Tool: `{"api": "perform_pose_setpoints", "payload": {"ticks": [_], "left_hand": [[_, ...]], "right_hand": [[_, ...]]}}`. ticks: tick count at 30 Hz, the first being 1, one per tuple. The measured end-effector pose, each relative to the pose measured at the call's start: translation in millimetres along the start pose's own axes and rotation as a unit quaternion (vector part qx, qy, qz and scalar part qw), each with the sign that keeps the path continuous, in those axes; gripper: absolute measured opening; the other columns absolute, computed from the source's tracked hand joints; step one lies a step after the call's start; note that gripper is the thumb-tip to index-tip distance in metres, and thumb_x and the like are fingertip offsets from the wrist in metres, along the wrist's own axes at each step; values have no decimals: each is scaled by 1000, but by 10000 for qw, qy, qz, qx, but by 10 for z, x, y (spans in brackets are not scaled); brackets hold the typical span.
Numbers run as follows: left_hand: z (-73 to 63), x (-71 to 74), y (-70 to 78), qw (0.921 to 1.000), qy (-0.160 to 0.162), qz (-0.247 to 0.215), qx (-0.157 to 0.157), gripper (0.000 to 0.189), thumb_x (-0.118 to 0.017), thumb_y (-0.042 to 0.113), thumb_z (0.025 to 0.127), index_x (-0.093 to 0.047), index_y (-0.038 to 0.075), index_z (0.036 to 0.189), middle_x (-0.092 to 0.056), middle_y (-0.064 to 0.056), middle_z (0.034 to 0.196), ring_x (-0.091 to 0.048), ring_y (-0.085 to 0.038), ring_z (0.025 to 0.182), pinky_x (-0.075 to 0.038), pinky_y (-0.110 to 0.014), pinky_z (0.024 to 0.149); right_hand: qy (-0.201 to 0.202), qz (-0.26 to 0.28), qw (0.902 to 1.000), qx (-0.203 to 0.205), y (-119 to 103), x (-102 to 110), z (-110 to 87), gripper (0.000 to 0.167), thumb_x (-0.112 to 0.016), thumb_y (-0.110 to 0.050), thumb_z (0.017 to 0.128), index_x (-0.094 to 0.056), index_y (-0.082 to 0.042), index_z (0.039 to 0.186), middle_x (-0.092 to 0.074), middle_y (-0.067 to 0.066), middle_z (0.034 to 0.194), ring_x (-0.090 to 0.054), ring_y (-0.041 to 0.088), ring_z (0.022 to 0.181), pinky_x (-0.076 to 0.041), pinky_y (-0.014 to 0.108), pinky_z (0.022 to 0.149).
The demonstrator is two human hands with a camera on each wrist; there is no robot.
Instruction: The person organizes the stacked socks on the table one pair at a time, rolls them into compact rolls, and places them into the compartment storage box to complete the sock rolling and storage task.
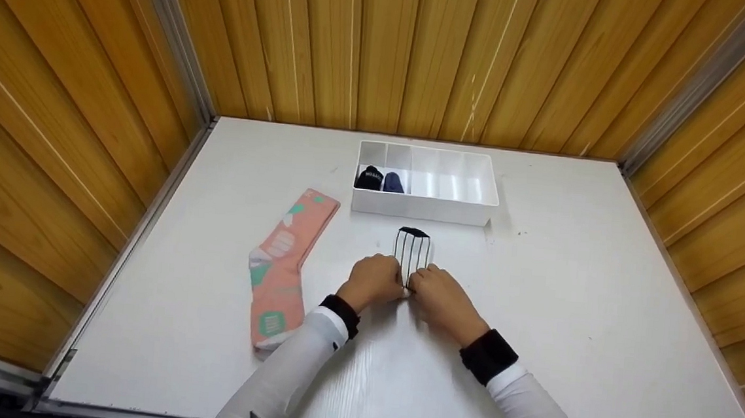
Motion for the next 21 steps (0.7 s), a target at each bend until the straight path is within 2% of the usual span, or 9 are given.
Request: {"api": "perform_pose_setpoints", "payload": {"ticks": [3, 6, 8, 9, 12, 14, 16, 19, 21], "left_hand": [[-66, 12, 67, 9958, 552, 488, -549, 13, -85, 21, 73, -71, 20, 72, -64, 9, 71, -60, -12, 66, -47, -30, 58], [-109, 1, 159, 9797, 1167, 1295, -988, 13, -81, 15, 73, -72, 23, 70, -71, 6, 75, -68, -16, 72, -53, -35, 63], [-112, -12, 192, 9718, 1375, 1588, -1075, 16, -77, 15, 76, -71, 24, 65, -72, 5, 71, -70, -18, 70, -54, -38, 63], [-103, -14, 195, 9709, 1411, 1617, -1058, 16, -76, 16, 78, -72, 24, 64, -73, 5, 70, -70, -18, 69, -55, -38, 63], [-55, -17, 153, 9815, 1169, 1239, -870, 10, -80, 21, 77, -77, 24, 68, -73, 5, 69, -70, -18, 69, -55, -39, 63], [-15, -27, 94, 9916, 817, 773, -646, 6, -83, 24, 77, -80, 23, 72, -74, 6, 70, -69, -17, 68, -54, -37, 63], [20, -35, 24, 9979, 425, 279, -389, 8, -84, 27, 78, -81, 21, 74, -74, 6, 70, -65, -15, 66, -52, -35, 62], [55, -35, -71, 9993, -31, -365, -42, 10, -82, 28, 81, -82, 19, 77, -74, 7, 73, -58, -11, 65, -47, -30, 62], [67, -21, -109, 9979, -163, -621, 86, 11, -82, 29, 81, -82, 18, 80, -75, 7, 75, -55, -10, 65, -45, -29, 62]], "right_hand": [[-294, 832, 9959, -197, 119, -12, 26, 10, -74, -2, 82, -70, -10, 86, -67, 2, 82, -60, 21, 83, -51, 38, 75], [-480, 1412, 9884, -304, 209, 1, 35, 12, -73, -2, 84, -73, -13, 88, -68, -1, 84, -60, 17, 85, -52, 36, 79], [-482, 1514, 9869, -276, 229, 26, 37, 11, -74, -3, 84, -75, -13, 90, -67, -2, 87, -58, 16, 87, -50, 35, 81], [-418, 1470, 9879, -259, 227, 44, 39, 11, -76, -4, 84, -76, -13, 89, -66, -1, 88, -56, 17, 87, -49, 35, 80], [-200, 1043, 9941, -233, 163, 86, 41, 9, -79, -6, 83, -78, -13, 88, -61, 0, 90, -53, 20, 85, -47, 34, 76], [-86, 627, 9979, -160, 75, 91, 39, 9, -79, -4, 82, -77, -11, 87, -58, 2, 90, -52, 23, 83, -47, 34, 73], [-28, 266, 9996, -107, -19, 81, 34, 8, -77, -2, 81, -75, -7, 87, -59, 4, 89, -55, 24, 82, -50, 35, 70], [33, -57, 9999, -137, -117, 64, 30, 10, -74, 3, 80, -70, -4, 85, -60, 8, 87, -56, 27, 78, -50, 36, 66], [107, -160, 9995, -238, -139, 63, 34, 8, -73, 3, 80, -69, -3, 84, -61, 9, 85, -55, 28, 77, -50, 37, 65]]}}
Point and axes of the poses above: each hand's wrist, its own z-axis towards the middle knuckle, its own x-axis out of the back of the hand, y = z × x, the point moved 6 cm from there along z, towards the middle knuckle
